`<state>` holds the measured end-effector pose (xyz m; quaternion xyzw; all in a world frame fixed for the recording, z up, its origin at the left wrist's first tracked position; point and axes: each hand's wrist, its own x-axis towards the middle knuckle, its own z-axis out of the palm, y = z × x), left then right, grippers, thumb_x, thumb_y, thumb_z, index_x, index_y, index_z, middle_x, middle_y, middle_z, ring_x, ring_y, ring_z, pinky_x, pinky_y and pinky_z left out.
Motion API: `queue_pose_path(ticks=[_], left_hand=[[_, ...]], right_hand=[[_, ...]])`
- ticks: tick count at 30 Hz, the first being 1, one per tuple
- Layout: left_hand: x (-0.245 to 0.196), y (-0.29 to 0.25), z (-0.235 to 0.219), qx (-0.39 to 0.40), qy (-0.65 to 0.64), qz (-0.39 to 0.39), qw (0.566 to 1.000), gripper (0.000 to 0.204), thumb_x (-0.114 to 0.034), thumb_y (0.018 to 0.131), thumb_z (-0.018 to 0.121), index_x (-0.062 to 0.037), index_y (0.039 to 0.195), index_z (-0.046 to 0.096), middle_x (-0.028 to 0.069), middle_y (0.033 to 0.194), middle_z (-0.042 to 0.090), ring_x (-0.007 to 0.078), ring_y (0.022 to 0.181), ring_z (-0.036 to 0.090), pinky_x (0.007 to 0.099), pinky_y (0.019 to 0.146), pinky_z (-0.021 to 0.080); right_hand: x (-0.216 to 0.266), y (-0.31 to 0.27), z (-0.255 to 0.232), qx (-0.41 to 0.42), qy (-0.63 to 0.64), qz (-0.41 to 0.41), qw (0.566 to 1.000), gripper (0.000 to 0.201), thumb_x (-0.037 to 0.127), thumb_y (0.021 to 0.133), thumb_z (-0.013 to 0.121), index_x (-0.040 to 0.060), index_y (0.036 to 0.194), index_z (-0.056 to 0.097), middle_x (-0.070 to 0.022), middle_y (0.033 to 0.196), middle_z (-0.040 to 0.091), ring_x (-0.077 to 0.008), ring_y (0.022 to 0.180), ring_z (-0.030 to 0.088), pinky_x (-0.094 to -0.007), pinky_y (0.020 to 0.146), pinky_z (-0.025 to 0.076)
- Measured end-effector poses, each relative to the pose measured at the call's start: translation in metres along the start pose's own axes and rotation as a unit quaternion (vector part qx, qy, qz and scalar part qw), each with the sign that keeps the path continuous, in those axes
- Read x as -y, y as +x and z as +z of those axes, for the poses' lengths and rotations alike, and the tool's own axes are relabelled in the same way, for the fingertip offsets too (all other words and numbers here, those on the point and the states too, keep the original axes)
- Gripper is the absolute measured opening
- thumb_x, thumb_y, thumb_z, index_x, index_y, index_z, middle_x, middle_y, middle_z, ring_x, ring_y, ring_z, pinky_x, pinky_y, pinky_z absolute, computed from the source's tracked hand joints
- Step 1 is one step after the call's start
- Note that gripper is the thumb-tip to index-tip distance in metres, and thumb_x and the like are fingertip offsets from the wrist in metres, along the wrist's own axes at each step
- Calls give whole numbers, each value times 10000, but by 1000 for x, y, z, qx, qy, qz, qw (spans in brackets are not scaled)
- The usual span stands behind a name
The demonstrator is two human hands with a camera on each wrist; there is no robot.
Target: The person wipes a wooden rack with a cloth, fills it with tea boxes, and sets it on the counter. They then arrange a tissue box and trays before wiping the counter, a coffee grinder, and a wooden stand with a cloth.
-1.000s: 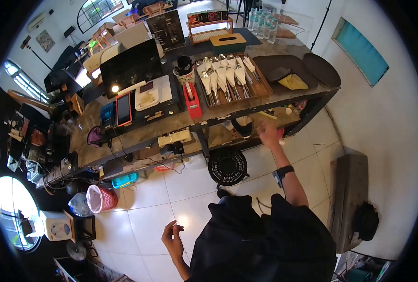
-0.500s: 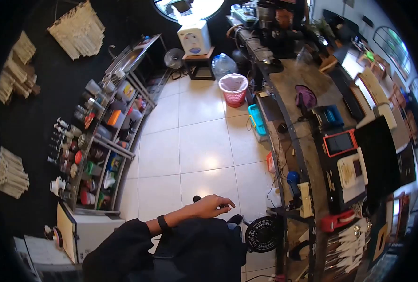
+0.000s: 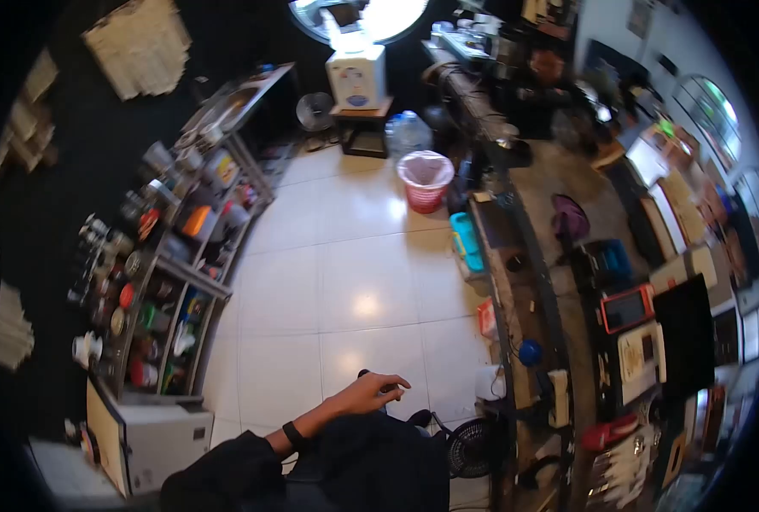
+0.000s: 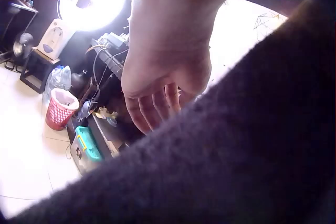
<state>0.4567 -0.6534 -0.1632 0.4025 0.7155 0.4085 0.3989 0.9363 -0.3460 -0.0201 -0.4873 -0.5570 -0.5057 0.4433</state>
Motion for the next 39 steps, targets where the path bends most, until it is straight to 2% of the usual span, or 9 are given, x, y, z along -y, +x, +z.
queue_pose_path(ticks=[4, 8, 17, 23, 25, 28, 31, 37, 39], left_hand=[[7, 4, -37, -34, -73, -16, 997, 246, -153, 946, 560, -48, 1160, 620, 119, 872, 709, 208, 819, 690, 323, 758, 527], [24, 1, -92, -92, -70, 8, 993, 228, -143, 947, 565, -20, 1126, 634, 107, 832, 704, 172, 781, 676, 295, 742, 519], [40, 42, -178, -197, -73, -2, 978, 239, -155, 948, 567, -7, 1121, 638, 92, 828, 706, 150, 771, 662, 294, 746, 518], [37, 94, -209, -223, -70, -41, 971, 243, -159, 938, 581, -28, 1135, 637, 111, 839, 710, 182, 793, 685, 297, 754, 517], [31, 119, -224, -245, -56, -36, 967, 253, -166, 940, 581, -33, 1149, 633, 112, 854, 712, 191, 807, 688, 302, 767, 518], [17, 145, -235, -250, -63, -62, 964, 263, -170, 940, 583, -40, 1164, 625, 126, 880, 712, 209, 833, 690, 310, 778, 521], [0, 178, -249, -278, -57, -48, 958, 272, -173, 939, 585, -41, 1175, 618, 134, 895, 709, 217, 853, 688, 321, 791, 522], [-5, 206, -270, -309, -99, -101, 940, 289, -177, 933, 595, -44, 1189, 614, 136, 925, 702, 223, 868, 682, 332, 812, 521], [7, 206, -276, -316, -105, -115, 936, 297, -180, 932, 597, -40, 1194, 611, 139, 922, 701, 222, 865, 683, 327, 812, 518]], right_hand=[[112, 16, -35, 178, 205, 186, 944, 450, 229, 977, 485, -24, 1349, 488, -174, 1404, 479, -284, 1320, 429, -369, 1126, 289], [245, 39, -58, 206, 493, 438, 723, 435, 72, 929, 520, -29, 1352, 498, -131, 1380, 511, -219, 1239, 498, -313, 1061, 346], [445, 46, -11, 399, 656, 335, 546, 431, 0, 897, 563, -26, 1326, 530, -23, 1143, 563, -100, 1030, 507, -220, 924, 363], [551, 62, 103, 419, 690, 278, 521, 434, 14, 890, 578, -19, 1321, 537, 39, 933, 474, -53, 779, 396, -174, 744, 336], [582, 81, 151, 460, 684, 323, 465, 439, 75, 907, 567, -26, 1332, 521, -121, 1377, 517, -182, 1238, 489, -285, 1063, 316], [640, 80, 246, 392, 711, 364, 456, 402, 34, 912, 538, -28, 1309, 549, -1, 943, 542, -79, 789, 466, -216, 785, 408], [673, 26, 384, 484, 704, 444, 269, 458, 31, 928, 499, -6, 1383, 465, -108, 1212, 598, -178, 1097, 548, -254, 937, 414], [648, -112, 504, 544, 405, 61, 732, 519, 174, 850, 562, -32, 1322, 506, -237, 1339, 523, -353, 1242, 504, -390, 1032, 391], [650, -94, 444, 628, 271, 9, 729, 437, 126, 794, 553, 1, 1208, 615, -270, 1165, 614, -390, 1095, 588, -435, 932, 456]])
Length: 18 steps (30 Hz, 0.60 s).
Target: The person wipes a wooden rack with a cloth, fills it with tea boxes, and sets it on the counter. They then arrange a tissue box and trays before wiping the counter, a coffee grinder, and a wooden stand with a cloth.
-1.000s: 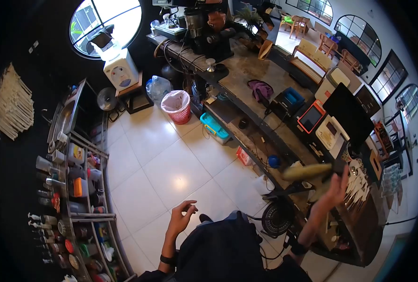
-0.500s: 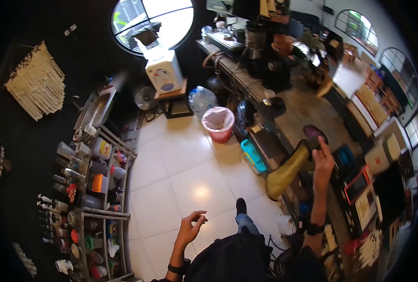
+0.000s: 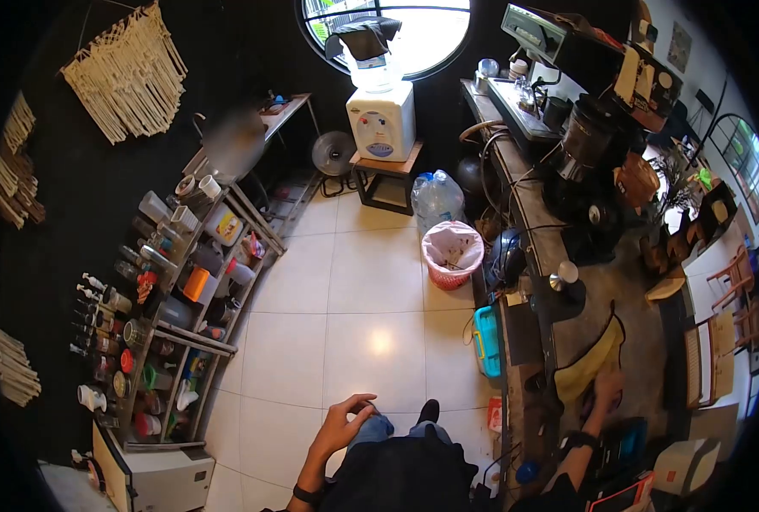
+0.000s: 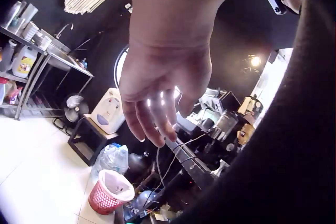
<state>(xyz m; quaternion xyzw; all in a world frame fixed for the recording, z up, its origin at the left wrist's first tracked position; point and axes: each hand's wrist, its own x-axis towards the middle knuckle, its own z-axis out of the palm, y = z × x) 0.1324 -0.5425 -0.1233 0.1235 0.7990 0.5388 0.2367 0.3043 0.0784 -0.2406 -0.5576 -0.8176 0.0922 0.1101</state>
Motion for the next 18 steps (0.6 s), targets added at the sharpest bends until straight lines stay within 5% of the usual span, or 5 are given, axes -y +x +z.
queue_pose_path(ticks=[2, 9, 12, 14, 18], left_hand=[[11, 9, -7, -16, -15, -45, 999, 298, -183, 932, 598, -31, 1188, 615, 136, 910, 705, 214, 879, 684, 319, 818, 515], [8, 80, -59, 22, -27, 23, 999, 285, -153, 929, 597, -20, 1180, 619, 126, 885, 711, 179, 826, 685, 296, 775, 522], [2, 116, -83, 50, -30, 51, 997, 275, -152, 930, 596, -15, 1168, 620, 122, 876, 712, 178, 824, 685, 301, 778, 524], [-2, 141, -100, 57, -30, 68, 996, 269, -151, 933, 595, -8, 1159, 618, 118, 873, 713, 177, 827, 686, 306, 785, 526], [2, 169, -135, 49, -23, 91, 994, 273, -154, 927, 588, -7, 1156, 618, 112, 865, 716, 184, 813, 686, 308, 779, 528]], right_hand=[[4, -15, -1, 24, -55, -13, 998, 421, 98, 779, 544, 10, 1180, 637, -277, 1113, 632, -399, 1055, 604, -451, 905, 467], [39, -9, -26, -201, 124, 192, 952, 394, 74, 777, 575, 44, 1165, 633, -238, 1128, 633, -410, 1015, 605, -462, 883, 479], [12, 8, -21, -270, 57, 146, 950, 470, 94, 777, 592, 48, 1243, 556, -227, 1197, 600, -397, 1084, 580, -457, 919, 461], [4, 14, -17, -105, -11, 179, 978, 564, 190, 772, 654, 55, 1294, 487, -246, 1208, 568, -399, 1126, 548, -464, 960, 431], [50, -50, -31, -96, 17, 218, 971, 616, 266, 763, 682, 69, 1306, 466, -280, 1178, 547, -413, 1136, 526, -482, 987, 404]])
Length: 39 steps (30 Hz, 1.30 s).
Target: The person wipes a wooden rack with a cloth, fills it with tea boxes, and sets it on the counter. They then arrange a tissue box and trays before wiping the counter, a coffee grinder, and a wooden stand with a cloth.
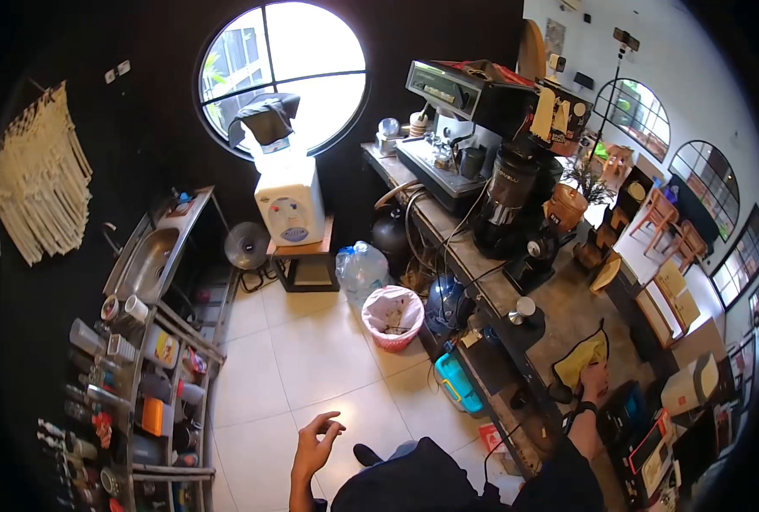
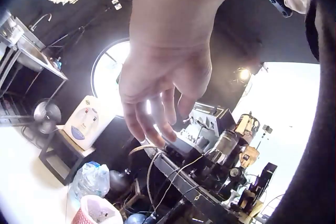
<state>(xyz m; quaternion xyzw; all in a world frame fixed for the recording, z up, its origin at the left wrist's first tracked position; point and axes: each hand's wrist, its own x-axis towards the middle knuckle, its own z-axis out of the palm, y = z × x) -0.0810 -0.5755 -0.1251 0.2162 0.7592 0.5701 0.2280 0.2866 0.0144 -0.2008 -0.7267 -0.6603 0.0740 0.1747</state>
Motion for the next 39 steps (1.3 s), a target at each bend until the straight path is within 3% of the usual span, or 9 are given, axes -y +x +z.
queue_pose_path(ticks=[4, 8, 15, 20, 22, 23, 28, 34, 39], left_hand=[[1, 17, -27, -12, 3, -14, 1000, 267, -131, 916, 594, -14, 1154, 630, 125, 864, 715, 194, 822, 690, 316, 796, 531], [13, 67, -32, 23, -29, -16, 999, 263, -132, 923, 593, -19, 1158, 629, 114, 866, 714, 187, 815, 688, 310, 792, 531], [-3, 161, -27, 138, -15, -13, 990, 284, -163, 944, 582, -1, 1176, 608, 104, 889, 710, 171, 836, 672, 304, 783, 518], [-6, 256, -10, 200, -14, 10, 980, 297, -161, 941, 603, -25, 1204, 599, 96, 914, 704, 159, 843, 662, 301, 808, 510], [-23, 296, 0, 203, -15, 35, 979, 390, -187, 913, 652, -45, 1266, 564, 92, 980, 694, 178, 933, 649, 318, 862, 497], [-36, 312, 9, 155, -9, 85, 984, 420, -204, 886, 682, -53, 1263, 573, 109, 1002, 689, 207, 954, 646, 334, 870, 495], [-73, 386, 27, 7, 59, 264, 963, 402, -222, 842, 728, -39, 1181, 614, 131, 1019, 677, 251, 968, 637, 372, 855, 491], [-42, 439, -26, 86, -88, -46, 991, 201, -233, 939, 615, -39, 888, 625, -34, 682, 529, 68, 634, 445, 235, 576, 361], [-25, 500, -55, -9, -261, -30, 965, 313, -255, 1011, 503, -78, 757, 552, -91, 688, 446, 17, 638, 368, 207, 563, 300]], right_hand=[[6, -53, 1, -101, -187, 111, 971, 623, 254, 815, 640, 30, 1342, 395, -293, 1219, 559, -398, 1115, 566, -438, 951, 455], [-33, 0, 18, -172, 10, -10, 985, 407, 227, 853, 604, -14, 1179, 569, -222, 1066, 656, -378, 1013, 620, -430, 902, 468], [27, 41, -51, -469, 271, 62, 838, 445, 334, 920, 626, -66, 1113, 608, -223, 1095, 660, -320, 990, 637, -388, 871, 482], [244, -72, -89, -299, 415, -2, 859, 524, 365, 949, 587, -109, 1172, 563, -184, 1155, 611, -259, 1067, 582, -359, 942, 446], [308, -111, -27, -98, 484, -112, 862, 450, 336, 983, 530, -75, 1161, 574, -168, 1186, 592, -230, 1046, 576, -340, 955, 436], [345, -122, 20, 60, 650, -12, 758, 372, 312, 996, 503, -22, 1126, 599, -134, 1132, 589, -178, 1015, 561, -303, 932, 437], [544, -191, 29, 533, 389, -311, 684, 151, 166, 887, 678, 24, 851, 644, -13, 806, 645, -74, 796, 579, -242, 744, 459], [629, -141, 51, 534, 395, -296, 686, 194, 164, 805, 759, 15, 889, 666, -28, 791, 662, -84, 789, 602, -240, 701, 464], [651, -137, 115, 451, 272, -359, 771, 271, 141, 699, 802, 53, 926, 682, -77, 733, 650, -157, 718, 627, -280, 683, 473]])
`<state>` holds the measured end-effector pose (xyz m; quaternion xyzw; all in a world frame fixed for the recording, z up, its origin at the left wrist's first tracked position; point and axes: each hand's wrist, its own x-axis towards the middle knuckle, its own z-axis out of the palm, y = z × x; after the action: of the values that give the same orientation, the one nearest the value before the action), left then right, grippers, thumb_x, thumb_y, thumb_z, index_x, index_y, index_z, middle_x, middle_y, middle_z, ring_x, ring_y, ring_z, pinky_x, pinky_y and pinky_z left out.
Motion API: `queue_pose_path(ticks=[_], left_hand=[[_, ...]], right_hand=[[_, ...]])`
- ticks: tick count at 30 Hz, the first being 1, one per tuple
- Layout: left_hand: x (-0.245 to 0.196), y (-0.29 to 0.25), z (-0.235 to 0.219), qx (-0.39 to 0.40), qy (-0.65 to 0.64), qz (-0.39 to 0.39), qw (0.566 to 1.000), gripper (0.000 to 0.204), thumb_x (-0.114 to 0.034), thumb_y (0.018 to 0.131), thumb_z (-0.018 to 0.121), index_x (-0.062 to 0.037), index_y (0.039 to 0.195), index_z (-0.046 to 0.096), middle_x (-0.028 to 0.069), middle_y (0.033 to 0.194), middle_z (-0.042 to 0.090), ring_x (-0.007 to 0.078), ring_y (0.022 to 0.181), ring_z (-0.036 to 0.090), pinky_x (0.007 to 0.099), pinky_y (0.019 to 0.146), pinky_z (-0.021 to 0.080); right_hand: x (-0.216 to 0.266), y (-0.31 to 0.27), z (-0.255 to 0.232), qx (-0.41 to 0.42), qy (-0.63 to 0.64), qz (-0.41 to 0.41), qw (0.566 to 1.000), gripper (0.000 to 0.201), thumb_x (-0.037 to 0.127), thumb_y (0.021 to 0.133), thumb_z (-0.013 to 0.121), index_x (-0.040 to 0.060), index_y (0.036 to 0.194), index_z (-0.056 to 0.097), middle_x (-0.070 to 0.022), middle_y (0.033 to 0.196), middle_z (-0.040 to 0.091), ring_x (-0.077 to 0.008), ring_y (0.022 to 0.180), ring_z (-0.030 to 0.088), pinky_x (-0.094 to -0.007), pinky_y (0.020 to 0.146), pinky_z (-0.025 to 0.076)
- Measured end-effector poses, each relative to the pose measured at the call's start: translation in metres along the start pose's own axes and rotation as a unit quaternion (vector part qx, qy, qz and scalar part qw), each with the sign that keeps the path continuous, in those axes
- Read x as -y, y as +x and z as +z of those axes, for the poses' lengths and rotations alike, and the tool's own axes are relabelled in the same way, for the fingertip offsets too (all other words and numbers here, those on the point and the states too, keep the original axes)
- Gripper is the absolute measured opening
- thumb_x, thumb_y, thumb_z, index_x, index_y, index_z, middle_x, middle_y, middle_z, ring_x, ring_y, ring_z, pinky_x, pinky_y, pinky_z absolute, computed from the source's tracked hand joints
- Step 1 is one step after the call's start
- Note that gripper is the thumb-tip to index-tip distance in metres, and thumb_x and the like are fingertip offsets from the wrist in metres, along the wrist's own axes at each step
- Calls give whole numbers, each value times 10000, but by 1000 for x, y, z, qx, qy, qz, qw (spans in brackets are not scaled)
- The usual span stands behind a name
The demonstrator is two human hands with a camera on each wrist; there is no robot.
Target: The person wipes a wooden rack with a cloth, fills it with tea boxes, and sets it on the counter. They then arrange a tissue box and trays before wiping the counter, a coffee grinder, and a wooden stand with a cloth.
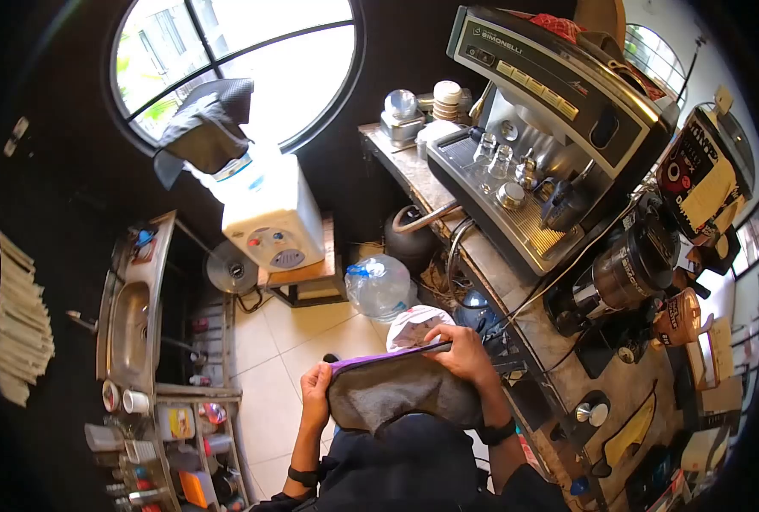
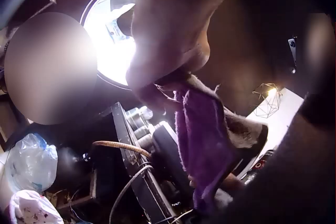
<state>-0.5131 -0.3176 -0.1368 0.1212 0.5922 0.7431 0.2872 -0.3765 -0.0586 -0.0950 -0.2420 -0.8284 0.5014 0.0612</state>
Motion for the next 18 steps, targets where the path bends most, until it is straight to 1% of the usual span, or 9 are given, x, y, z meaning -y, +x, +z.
queue_pose_path(ticks=[3, 5, 7, 11, 13, 14, 15, 17, 18], left_hand=[[-21, 47, -1, 31, -37, -38, 998, 334, -273, 1016, 493, -86, 743, 538, -95, 681, 425, 19, 634, 355, 211, 565, 296], [-28, 74, -14, 65, -55, -75, 994, 343, -280, 1018, 486, -89, 736, 530, -97, 677, 413, 19, 632, 346, 215, 565, 291], [-24, 114, -32, 236, 35, -26, 971, 361, -303, 1024, 465, -86, 745, 539, -93, 678, 420, 20, 629, 350, 218, 561, 292], [-78, 188, -52, 372, 87, -69, 921, 265, -243, 897, 692, -66, 760, 550, -90, 704, 455, 17, 653, 378, 216, 554, 303], [-104, 223, -52, 402, 115, -84, 905, 265, -187, 815, 772, -28, 812, 560, -53, 707, 514, 46, 667, 435, 245, 579, 379], [-115, 235, -44, 410, 151, -34, 899, 273, -171, 794, 786, -28, 836, 558, -47, 697, 504, 52, 670, 443, 243, 595, 390], [-122, 244, -37, 419, 185, 19, 889, 289, -156, 773, 800, -27, 860, 556, -40, 686, 493, 58, 672, 451, 241, 611, 402], [-137, 258, -26, 489, 272, 6, 829, 306, -128, 776, 770, 6, 952, 558, 86, 729, 564, 92, 706, 494, 290, 638, 458], [-134, 265, -21, 518, 248, 59, 816, 301, -115, 776, 756, 7, 975, 566, 120, 728, 569, 112, 694, 512, 307, 641, 467]], right_hand=[[-33, 38, 34, -103, 17, -6, 994, 268, 59, 662, 740, 64, 923, 677, -122, 766, 614, -251, 723, 607, -333, 707, 483], [-27, 57, 51, -255, -103, 0, 962, 241, -13, 635, 644, 45, 868, 633, -126, 790, 552, -281, 773, 576, -362, 730, 478], [-9, 80, 73, -377, -92, 35, 921, 175, -51, 612, 578, 33, 745, 501, -112, 748, 479, -303, 754, 534, -391, 718, 453], [4, 125, 117, -436, -151, 52, 885, 169, -81, 614, 556, 31, 682, 450, -116, 666, 484, -295, 642, 499, -372, 592, 384], [16, 143, 137, -411, -89, 173, 890, 86, -35, 675, 558, 22, 735, 535, -86, 713, 571, -256, 646, 530, -352, 601, 401], [-7, 158, 155, -465, 101, 120, 871, 108, 37, 796, 523, 29, 811, 629, -39, 774, 634, -205, 659, 551, -339, 626, 424], [-21, 160, 166, -430, 256, 167, 850, 200, 177, 920, 506, 64, 973, 662, -18, 882, 653, -165, 771, 592, -317, 681, 457], [20, 176, 171, -419, 494, 220, 729, 357, 360, 975, 478, 54, 1075, 633, -45, 988, 667, -183, 857, 635, -333, 756, 508], [21, 184, 168, -384, 539, 166, 731, 373, 384, 976, 478, 70, 1138, 598, -52, 1057, 650, -181, 911, 626, -329, 801, 508]])
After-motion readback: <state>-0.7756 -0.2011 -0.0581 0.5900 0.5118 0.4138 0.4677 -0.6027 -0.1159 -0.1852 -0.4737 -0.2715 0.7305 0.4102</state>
